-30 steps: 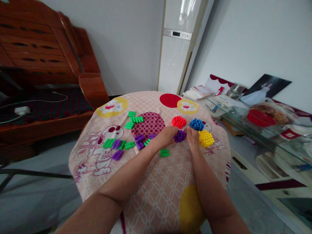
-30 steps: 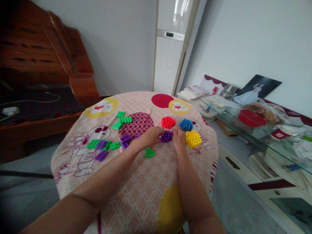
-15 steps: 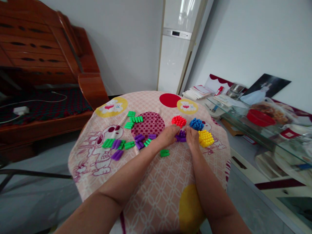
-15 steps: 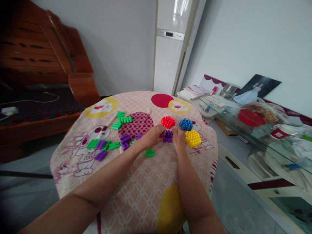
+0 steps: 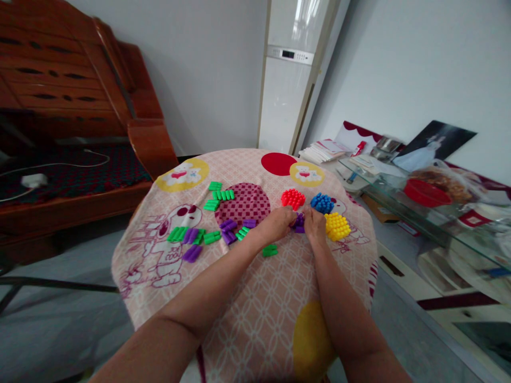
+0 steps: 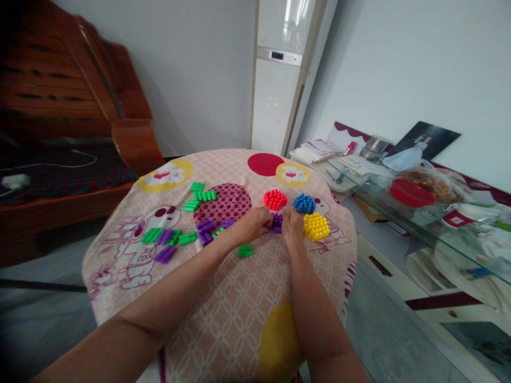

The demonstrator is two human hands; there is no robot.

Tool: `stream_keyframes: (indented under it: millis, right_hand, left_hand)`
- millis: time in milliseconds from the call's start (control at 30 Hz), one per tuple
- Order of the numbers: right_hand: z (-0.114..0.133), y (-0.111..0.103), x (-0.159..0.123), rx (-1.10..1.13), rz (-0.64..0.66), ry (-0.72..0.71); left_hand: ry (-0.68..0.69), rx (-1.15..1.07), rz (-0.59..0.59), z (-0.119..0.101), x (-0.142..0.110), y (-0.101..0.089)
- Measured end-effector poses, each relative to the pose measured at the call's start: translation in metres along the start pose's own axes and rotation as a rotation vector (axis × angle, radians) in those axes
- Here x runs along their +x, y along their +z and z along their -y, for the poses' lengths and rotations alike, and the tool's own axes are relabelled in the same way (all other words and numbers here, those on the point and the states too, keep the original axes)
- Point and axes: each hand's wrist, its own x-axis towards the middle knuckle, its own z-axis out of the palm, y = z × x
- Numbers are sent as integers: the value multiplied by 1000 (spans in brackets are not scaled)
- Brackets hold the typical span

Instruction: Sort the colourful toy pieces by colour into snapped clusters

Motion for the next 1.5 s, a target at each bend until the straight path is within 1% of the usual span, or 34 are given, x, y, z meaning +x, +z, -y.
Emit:
stream_keyframes:
  millis: [100, 167, 300, 500, 667, 767, 1033, 1133, 1267, 1367, 1500]
  right_hand:
    - [-1, 1, 0, -3, -3, -9]
    - [-1, 1, 0, -4, -3, -14]
    - [-1, 0, 0, -2, 3, -17]
    - [-2, 2, -1, 7, 2, 0]
    - [-3, 3, -1, -2, -18, 7]
    - [-3, 3, 0, -11, -12, -4]
    - [-2, 3, 0, -29, -19, -19]
    - [-2, 3, 0, -21, -19, -18]
    - [-3, 3, 0, -16, -20, -25]
    - [-4, 3, 0, -12, -41, -18]
    - [-1, 1, -1, 24, -60, 31]
  left_hand:
    - [33, -99, -87, 2, 2, 10]
    - [74, -162, -117, 5, 4, 14]
    - [74, -208, -161, 11, 4, 11]
    - [3, -95, -126, 17, -1, 1]
    - [-33, -56, -49, 21, -3, -3]
    - [-38, -51, -23, 20, -3, -3]
    - [-4, -82, -60, 17, 0, 3]
    - [9, -86, -107, 15, 0, 4]
    - [74, -120, -158, 7, 1, 8]
    - [136, -119, -136, 2, 1, 15]
    - [143, -98, -92, 0, 1, 21]
